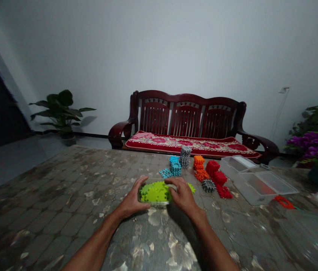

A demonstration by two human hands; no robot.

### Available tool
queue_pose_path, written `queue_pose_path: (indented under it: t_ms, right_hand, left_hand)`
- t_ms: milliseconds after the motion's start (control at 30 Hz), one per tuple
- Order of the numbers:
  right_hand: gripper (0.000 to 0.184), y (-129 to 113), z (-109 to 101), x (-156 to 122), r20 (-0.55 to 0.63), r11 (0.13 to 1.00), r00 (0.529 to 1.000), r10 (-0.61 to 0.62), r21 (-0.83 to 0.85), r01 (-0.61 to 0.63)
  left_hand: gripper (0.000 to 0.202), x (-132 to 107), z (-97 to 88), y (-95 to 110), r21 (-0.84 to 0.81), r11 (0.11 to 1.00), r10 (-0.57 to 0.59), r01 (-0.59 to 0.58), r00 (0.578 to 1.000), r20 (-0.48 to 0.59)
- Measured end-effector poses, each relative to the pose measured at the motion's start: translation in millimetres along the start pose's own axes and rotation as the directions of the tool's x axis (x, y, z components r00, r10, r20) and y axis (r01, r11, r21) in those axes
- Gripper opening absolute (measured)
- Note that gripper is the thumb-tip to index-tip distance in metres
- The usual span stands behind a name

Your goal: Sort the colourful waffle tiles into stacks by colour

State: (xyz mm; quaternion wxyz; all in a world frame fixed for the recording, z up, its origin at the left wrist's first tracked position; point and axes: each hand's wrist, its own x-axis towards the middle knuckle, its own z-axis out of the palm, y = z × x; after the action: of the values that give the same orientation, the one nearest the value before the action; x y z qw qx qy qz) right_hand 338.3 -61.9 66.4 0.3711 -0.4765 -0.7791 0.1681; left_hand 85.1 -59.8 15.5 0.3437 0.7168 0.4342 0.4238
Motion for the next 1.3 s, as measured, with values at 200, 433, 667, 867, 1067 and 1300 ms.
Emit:
queue_pose_path:
  t_ms: [200,433,667,867,1067,1300]
  right_hand:
    - [0.037,-16.7,14.2,-4.5,0.059,0.989,0.996,-0.071,-0.123,0.078]
    - [0.044,-30.8,27.1,-2.2,0.134,0.979,0.987,-0.088,-0.173,0.111]
    - [0.049,-40.5,30.3,1.8,0.199,0.971,0.974,-0.108,-0.188,0.146]
    - [0.042,-7.2,9.3,1.9,-0.036,0.976,0.998,-0.043,-0.213,0.034]
    - [0.054,62.3,-30.8,-13.1,-0.207,0.816,0.92,0.333,-0.426,-0.391]
    - [0.06,78.7,-25.6,-29.2,-0.157,0.736,0.916,0.37,-0.551,-0.392]
  left_hand:
    - [0.101,0.0,0.3,1.2,-0.001,1.0,0.005,-0.005,1.0,0.002]
    - [0.102,1.1,0.1,-0.9,0.013,1.0,0.008,-0.008,1.0,-0.006]
    - [0.103,0.7,2.1,-4.6,0.014,1.0,0.003,-0.002,1.0,-0.01]
    - [0.103,0.9,2.1,-2.6,0.015,1.0,0.013,-0.013,1.0,-0.012]
    - [0.102,1.7,0.1,-1.3,0.005,1.0,0.001,-0.001,1.0,0.006]
    - [0.102,0.8,0.5,-1.5,0.001,1.0,-0.006,0.006,1.0,-0.004]
